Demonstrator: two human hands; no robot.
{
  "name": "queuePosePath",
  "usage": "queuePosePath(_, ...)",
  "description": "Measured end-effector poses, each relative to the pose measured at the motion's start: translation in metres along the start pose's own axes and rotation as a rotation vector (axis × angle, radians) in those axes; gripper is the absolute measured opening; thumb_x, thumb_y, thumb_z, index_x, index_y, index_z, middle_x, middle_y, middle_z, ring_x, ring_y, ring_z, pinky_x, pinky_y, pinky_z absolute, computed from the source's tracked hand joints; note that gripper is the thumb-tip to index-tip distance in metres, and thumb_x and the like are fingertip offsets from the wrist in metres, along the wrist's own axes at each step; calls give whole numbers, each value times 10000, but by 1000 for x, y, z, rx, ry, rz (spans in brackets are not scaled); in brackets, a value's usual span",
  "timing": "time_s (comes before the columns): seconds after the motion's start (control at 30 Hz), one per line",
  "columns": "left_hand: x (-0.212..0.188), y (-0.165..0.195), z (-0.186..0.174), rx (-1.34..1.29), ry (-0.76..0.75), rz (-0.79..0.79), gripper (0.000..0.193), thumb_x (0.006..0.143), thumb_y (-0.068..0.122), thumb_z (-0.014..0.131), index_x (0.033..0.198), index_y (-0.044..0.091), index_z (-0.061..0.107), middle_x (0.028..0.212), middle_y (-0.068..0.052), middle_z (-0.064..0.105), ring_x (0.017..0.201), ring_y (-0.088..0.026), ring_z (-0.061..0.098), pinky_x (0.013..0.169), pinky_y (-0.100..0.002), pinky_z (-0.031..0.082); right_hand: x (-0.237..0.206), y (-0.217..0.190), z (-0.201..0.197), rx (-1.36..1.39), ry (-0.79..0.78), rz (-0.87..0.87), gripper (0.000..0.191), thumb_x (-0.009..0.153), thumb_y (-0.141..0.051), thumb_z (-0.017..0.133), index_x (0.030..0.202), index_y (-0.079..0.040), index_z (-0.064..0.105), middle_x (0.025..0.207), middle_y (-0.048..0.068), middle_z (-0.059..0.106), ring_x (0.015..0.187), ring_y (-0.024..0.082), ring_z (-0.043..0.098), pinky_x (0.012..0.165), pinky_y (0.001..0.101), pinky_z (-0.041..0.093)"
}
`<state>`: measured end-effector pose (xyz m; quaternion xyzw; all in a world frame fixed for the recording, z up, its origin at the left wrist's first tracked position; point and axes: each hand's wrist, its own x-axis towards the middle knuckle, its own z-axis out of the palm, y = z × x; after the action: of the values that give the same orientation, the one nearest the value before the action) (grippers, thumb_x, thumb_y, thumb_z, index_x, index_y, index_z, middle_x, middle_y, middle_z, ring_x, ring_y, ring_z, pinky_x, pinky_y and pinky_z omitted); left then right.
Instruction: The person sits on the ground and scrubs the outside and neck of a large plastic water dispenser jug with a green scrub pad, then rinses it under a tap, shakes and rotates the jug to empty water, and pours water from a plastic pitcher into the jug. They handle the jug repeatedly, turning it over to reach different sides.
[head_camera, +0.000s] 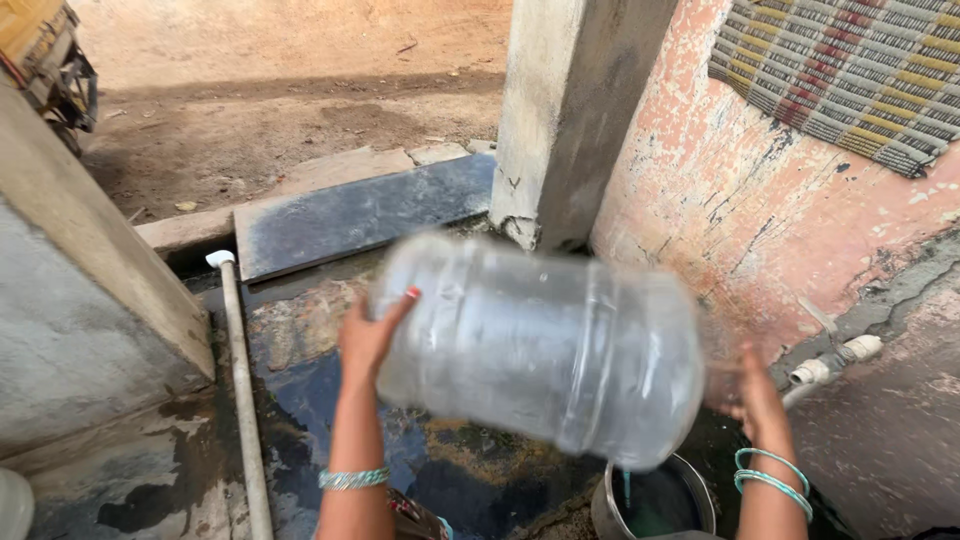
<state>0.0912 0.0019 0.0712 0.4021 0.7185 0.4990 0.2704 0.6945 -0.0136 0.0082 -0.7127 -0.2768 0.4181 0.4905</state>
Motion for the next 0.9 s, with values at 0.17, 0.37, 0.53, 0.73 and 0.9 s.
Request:
queuePosePath(0.17, 17, -28, 36, 515, -363, -212, 1210, 560, 871, 764, 1272, -102, 671, 1273, -284, 679, 1170, -375, 694, 1016, -420, 529, 20, 32, 20, -335, -85, 354, 645, 986, -638, 396, 1303, -93, 533, 1009, 252, 684, 684, 341, 622, 523, 399, 472)
queuePosePath(0.37, -3, 17, -10, -287, -185, 163, 923, 557, 599, 885, 1244, 28, 655, 1198, -162, 717, 1091, -282, 705, 962, -438, 554, 4, -8, -7, 45, 93, -414, 497, 1068, -487, 522, 1172, -9, 610, 1105, 149, 644, 832, 244, 601, 672, 331, 457)
queuePosePath(0.53, -34, 50, -87, -933, -290, 677, 806, 756, 543, 900, 1282, 10, 604, 1173, -137, 689, 1104, -231, 684, 1082, -429, 567, -47, -42, -26, 559, -153, -1021, 543, 1084, -504, 540, 1196, 26, 579, 1196, 135, 627, 1020, 194, 631, 831, 311, 537)
queuePosePath(0.73, -67, 73, -97, -701, -249, 744, 922, 717, 513, 900, 1395, 25, 510, 1261, -116, 646, 1188, -240, 654, 1080, -406, 536, -57, -36, -11, 245, 19, -1006, 719, 1064, -640, 491, 1233, 52, 587, 1133, 151, 623, 947, 224, 628, 788, 357, 534)
queuePosePath(0.9, -31, 46, -53, -443, -107, 287, 1000, 621, 547, 847, 1414, 7, 565, 1309, -203, 661, 1164, -307, 676, 1018, -457, 545, -12, -8, -9, 341, -59, -525, 867, 1047, -754, 449, 1263, 74, 593, 1081, 165, 619, 887, 250, 626, 751, 395, 532)
